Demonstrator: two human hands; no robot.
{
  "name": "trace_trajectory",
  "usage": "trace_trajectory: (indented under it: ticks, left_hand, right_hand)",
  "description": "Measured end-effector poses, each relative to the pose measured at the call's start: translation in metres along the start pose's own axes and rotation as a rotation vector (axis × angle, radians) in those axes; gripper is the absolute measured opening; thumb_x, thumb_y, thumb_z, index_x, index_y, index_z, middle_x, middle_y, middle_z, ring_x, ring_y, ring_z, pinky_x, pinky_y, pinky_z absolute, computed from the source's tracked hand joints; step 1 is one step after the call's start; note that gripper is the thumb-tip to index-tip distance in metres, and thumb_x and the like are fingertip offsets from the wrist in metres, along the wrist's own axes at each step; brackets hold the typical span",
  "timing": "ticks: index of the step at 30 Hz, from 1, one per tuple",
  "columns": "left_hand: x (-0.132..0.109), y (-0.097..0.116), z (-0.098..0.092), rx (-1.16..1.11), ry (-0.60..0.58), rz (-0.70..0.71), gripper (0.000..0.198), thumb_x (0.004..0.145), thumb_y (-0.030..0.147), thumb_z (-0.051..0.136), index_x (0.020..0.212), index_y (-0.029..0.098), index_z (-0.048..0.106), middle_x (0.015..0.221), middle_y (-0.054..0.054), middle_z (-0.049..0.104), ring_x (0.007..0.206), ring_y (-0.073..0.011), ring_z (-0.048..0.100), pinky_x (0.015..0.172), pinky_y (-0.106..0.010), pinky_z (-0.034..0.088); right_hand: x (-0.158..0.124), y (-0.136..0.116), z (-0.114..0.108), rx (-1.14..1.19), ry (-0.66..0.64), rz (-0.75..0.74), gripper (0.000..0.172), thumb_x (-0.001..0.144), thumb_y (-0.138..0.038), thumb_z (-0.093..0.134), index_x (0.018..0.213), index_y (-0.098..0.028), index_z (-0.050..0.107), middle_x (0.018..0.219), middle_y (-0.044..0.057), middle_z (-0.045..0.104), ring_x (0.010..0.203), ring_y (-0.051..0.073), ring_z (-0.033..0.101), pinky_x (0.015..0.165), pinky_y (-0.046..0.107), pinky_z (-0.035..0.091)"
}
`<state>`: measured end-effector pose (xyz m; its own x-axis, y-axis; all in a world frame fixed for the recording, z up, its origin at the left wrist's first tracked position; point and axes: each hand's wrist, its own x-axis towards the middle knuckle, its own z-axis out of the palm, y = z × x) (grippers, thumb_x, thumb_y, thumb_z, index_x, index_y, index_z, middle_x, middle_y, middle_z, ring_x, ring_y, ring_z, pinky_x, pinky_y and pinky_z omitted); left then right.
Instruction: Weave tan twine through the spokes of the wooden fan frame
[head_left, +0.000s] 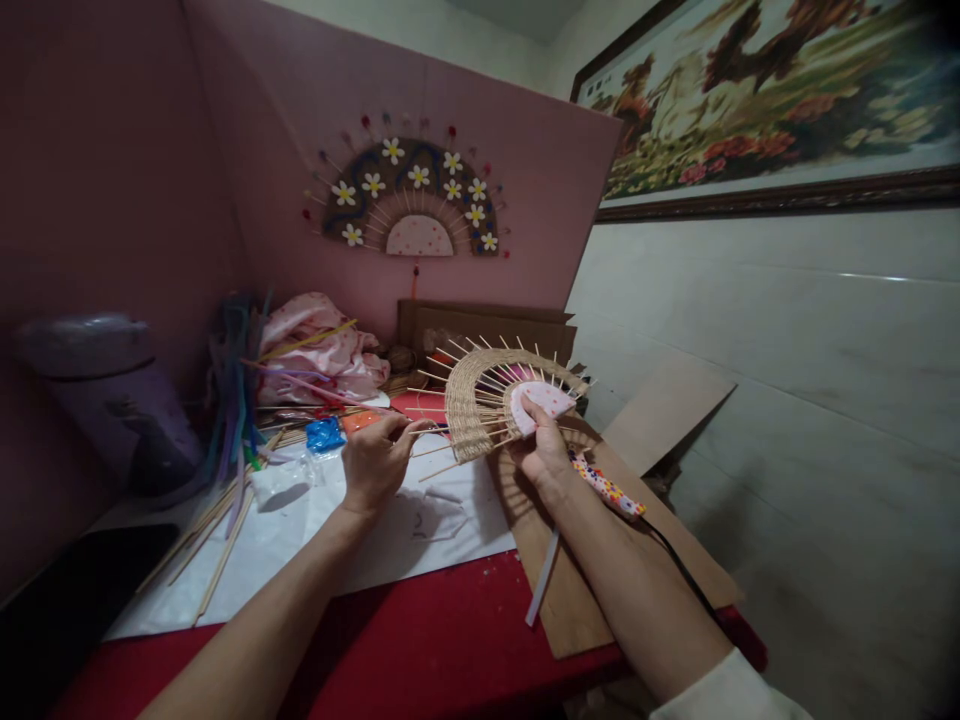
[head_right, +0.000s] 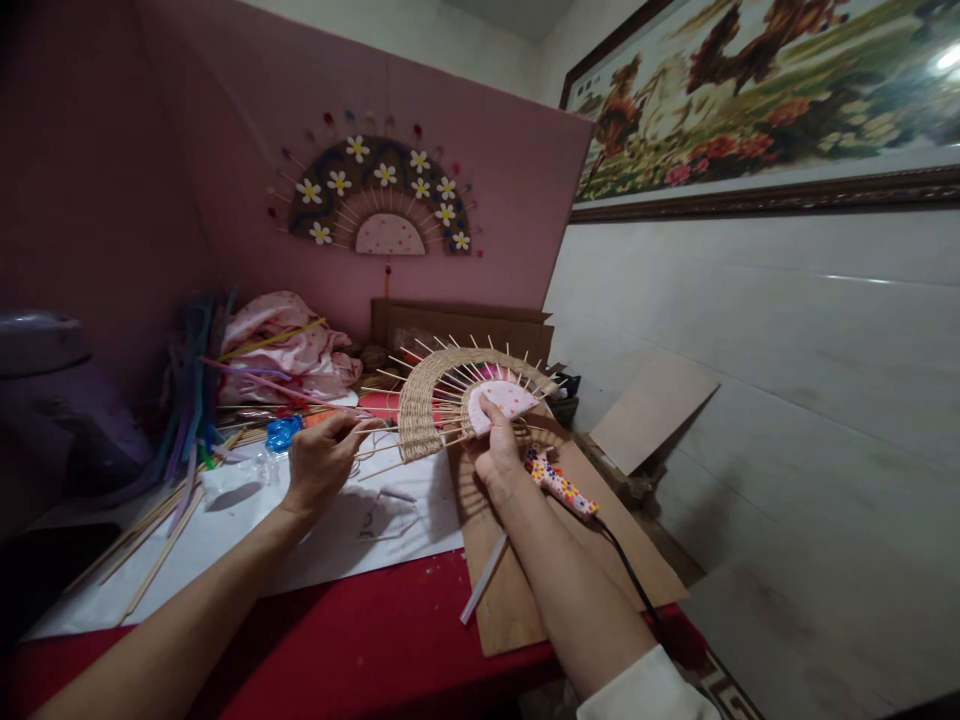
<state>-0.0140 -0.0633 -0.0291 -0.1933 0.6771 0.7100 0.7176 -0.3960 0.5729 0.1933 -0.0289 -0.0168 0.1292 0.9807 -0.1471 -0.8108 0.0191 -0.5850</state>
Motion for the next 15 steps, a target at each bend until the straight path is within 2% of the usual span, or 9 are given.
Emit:
trace_trajectory:
  ticks: [4,9,15]
  left_hand:
    - [0.0023,0.001,-0.0053,0.13,0.034,0.102,0.019,0.074,0.036,0.057,0.07,0.019,0.064,0.064,-0.004,0.063,0.06,-0.0155,0.054,0.055,-0.023,0.029]
    - [0.0053,0.0012,-0.0085,0.164,0.054,0.179,0.02,0.079,0.035,0.052,0.073,0.019,0.062,0.068,-0.005,0.064,0.064,-0.0155,0.056,0.057,-0.023,0.03]
    - [0.0089,0.0001,-0.0093,0.069,0.057,0.186,0.019,0.079,0.032,0.051,0.074,0.018,0.062,0.069,-0.004,0.063,0.065,-0.015,0.056,0.06,-0.023,0.034]
  right_hand:
    - [0.0006,-0.0006,-0.0004,-0.006,-0.004,-0.012,0.009,0.067,-0.013,0.062,0.074,-0.016,0.057,0.059,-0.003,0.065,0.046,0.009,0.058,0.042,0.018,0.049]
    - [0.0019,-0.0009,-0.0015,-0.042,0.008,-0.031,0.013,0.065,-0.015,0.064,0.076,-0.016,0.056,0.058,-0.003,0.065,0.047,0.01,0.058,0.043,0.02,0.05]
    - [0.0037,-0.0014,-0.0024,-0.054,0.017,0.001,0.011,0.066,-0.013,0.062,0.075,-0.016,0.057,0.059,-0.002,0.065,0.047,0.01,0.058,0.043,0.021,0.05]
